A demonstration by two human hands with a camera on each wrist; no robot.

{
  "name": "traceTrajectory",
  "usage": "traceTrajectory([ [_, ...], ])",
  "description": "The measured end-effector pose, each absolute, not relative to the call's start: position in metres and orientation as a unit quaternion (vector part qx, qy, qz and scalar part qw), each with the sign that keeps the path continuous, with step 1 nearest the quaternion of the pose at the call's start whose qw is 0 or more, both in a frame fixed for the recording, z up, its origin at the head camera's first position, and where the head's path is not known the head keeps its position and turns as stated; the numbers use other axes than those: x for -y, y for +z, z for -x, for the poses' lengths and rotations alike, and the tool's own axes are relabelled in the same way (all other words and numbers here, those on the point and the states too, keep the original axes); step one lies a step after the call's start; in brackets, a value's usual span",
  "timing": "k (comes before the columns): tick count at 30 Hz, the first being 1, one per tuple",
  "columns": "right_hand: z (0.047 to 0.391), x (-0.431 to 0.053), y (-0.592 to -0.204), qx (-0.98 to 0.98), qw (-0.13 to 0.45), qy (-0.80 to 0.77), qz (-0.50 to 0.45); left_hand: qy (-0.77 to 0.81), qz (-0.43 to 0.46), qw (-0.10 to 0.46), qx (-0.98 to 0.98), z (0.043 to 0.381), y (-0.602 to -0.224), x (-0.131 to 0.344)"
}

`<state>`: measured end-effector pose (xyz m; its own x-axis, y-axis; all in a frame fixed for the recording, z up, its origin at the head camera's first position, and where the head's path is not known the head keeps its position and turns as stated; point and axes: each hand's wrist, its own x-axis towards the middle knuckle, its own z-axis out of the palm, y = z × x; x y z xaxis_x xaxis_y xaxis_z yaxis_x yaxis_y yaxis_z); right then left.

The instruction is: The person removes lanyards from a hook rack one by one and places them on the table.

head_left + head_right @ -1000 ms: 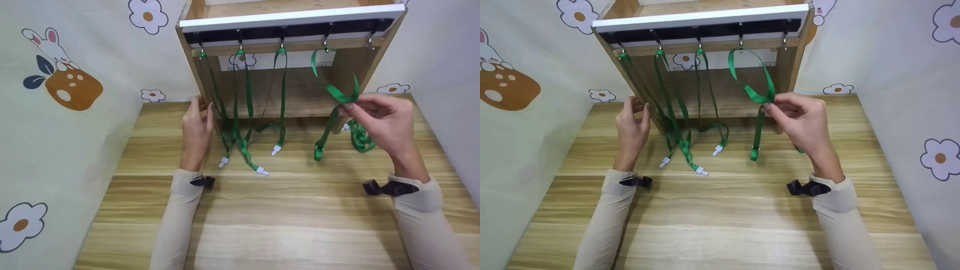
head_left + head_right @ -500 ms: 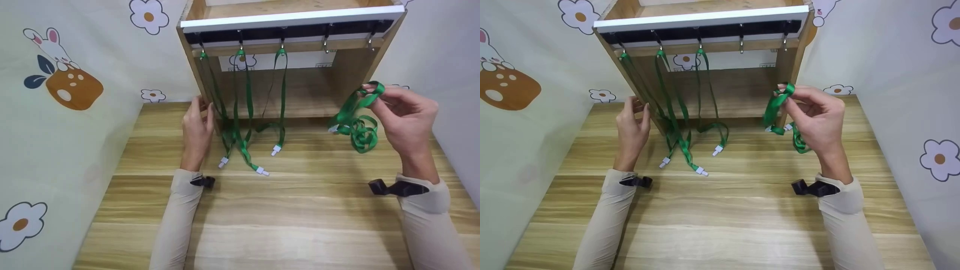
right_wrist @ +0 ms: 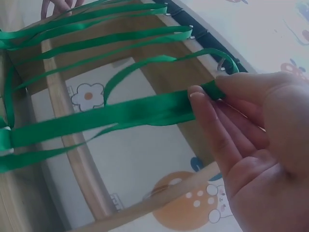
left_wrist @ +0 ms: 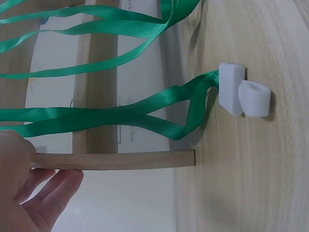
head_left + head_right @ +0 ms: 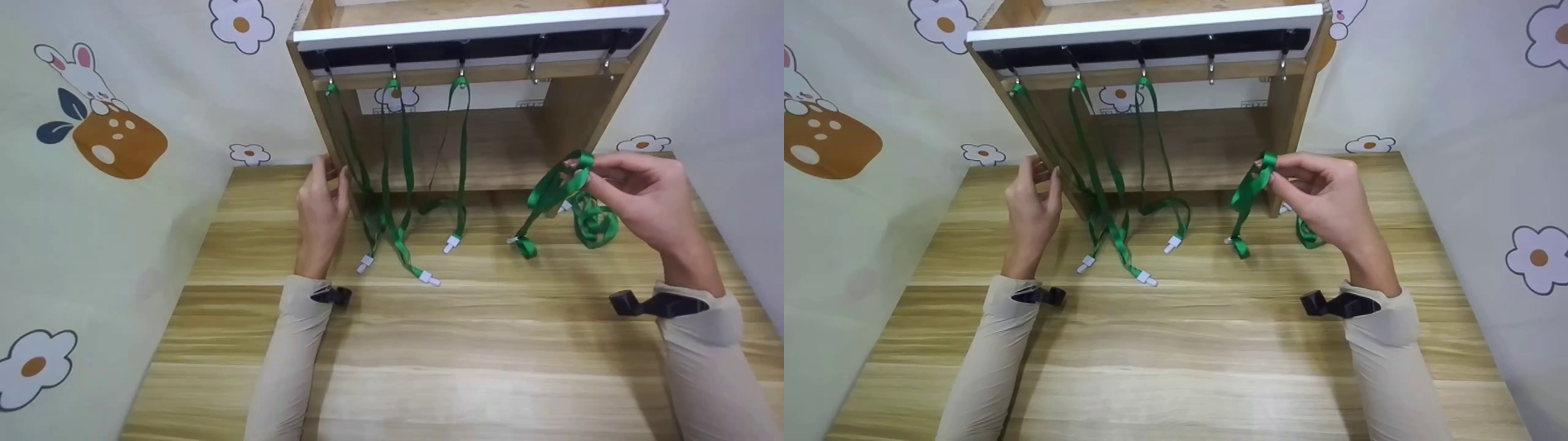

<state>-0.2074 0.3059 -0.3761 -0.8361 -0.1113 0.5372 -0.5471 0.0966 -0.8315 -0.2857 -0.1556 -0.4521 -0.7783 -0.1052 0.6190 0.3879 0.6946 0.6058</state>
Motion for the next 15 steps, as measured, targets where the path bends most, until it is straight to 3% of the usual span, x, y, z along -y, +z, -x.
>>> traceTrajectory([
  [7, 0.208, -0.327, -0.379, 0.828, 0.103, 0.533, -0.141, -0.390, 0.084, 0.317, 0.861, 0.286, -0.452, 0.154],
  [15, 0.206, -0.335, -0.378, 0.900, 0.018, 0.414, -0.138, -0.388, 0.078, 0.314, 0.863, 0.284, -0.452, 0.155],
])
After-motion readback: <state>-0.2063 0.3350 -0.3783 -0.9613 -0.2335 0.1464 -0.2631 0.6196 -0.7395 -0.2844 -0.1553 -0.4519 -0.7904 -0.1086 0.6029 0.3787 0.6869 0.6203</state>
